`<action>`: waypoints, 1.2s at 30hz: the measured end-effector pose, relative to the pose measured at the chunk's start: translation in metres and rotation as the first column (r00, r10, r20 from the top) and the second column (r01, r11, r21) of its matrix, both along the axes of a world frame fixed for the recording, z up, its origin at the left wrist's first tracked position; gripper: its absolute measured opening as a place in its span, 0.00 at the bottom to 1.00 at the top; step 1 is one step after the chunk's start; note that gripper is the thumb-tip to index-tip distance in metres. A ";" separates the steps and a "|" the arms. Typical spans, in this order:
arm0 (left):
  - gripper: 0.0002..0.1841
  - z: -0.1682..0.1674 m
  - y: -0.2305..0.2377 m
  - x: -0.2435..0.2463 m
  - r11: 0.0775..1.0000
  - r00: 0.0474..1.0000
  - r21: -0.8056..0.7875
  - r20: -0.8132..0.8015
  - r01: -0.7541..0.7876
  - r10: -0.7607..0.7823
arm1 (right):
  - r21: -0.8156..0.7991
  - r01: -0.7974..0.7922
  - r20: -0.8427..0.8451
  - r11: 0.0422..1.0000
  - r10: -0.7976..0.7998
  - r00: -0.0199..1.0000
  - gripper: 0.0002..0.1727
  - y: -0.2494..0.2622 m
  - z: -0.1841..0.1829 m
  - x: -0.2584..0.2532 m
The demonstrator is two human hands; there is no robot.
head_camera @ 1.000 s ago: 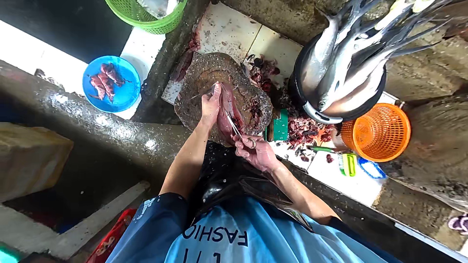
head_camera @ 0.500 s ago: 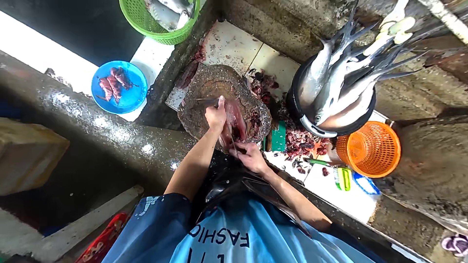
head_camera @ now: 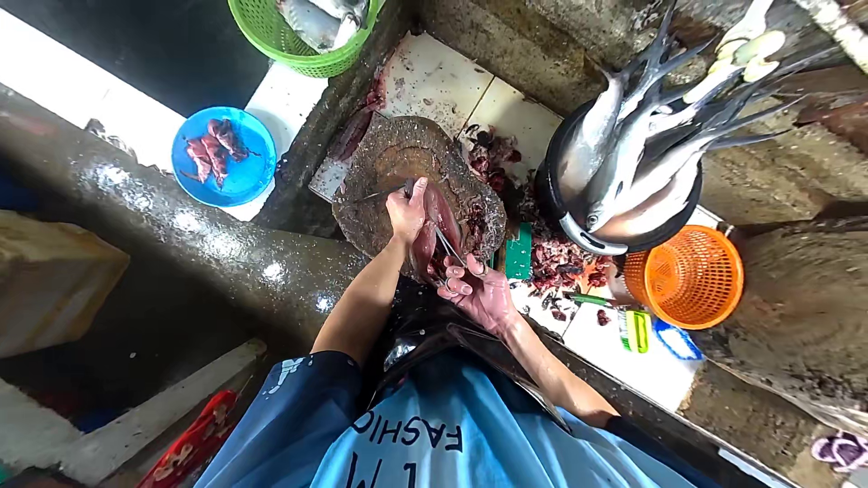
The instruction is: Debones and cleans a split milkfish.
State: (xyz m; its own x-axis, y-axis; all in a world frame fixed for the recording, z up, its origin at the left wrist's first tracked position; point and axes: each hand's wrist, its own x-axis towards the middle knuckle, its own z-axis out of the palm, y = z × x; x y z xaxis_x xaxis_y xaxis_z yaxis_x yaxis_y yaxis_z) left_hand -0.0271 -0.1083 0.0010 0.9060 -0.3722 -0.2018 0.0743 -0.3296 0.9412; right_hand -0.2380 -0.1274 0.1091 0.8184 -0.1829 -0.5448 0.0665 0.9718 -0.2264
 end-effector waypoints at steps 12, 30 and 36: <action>0.25 -0.003 -0.004 0.000 0.970 0.988 -0.193 0.071 0.148 -0.137 | -0.130 -0.005 -0.020 0.992 0.003 1.000 0.20 0.002 0.007 -0.013; 0.15 0.002 0.035 0.020 0.896 0.884 -0.302 -0.238 0.327 -0.403 | -0.496 -0.289 -0.140 0.819 0.253 0.957 0.16 -0.013 -0.011 -0.011; 0.32 0.021 0.064 0.041 0.716 0.583 -0.373 -0.417 0.590 -0.697 | -0.508 -0.303 -0.138 0.806 0.271 0.953 0.14 -0.016 -0.021 -0.014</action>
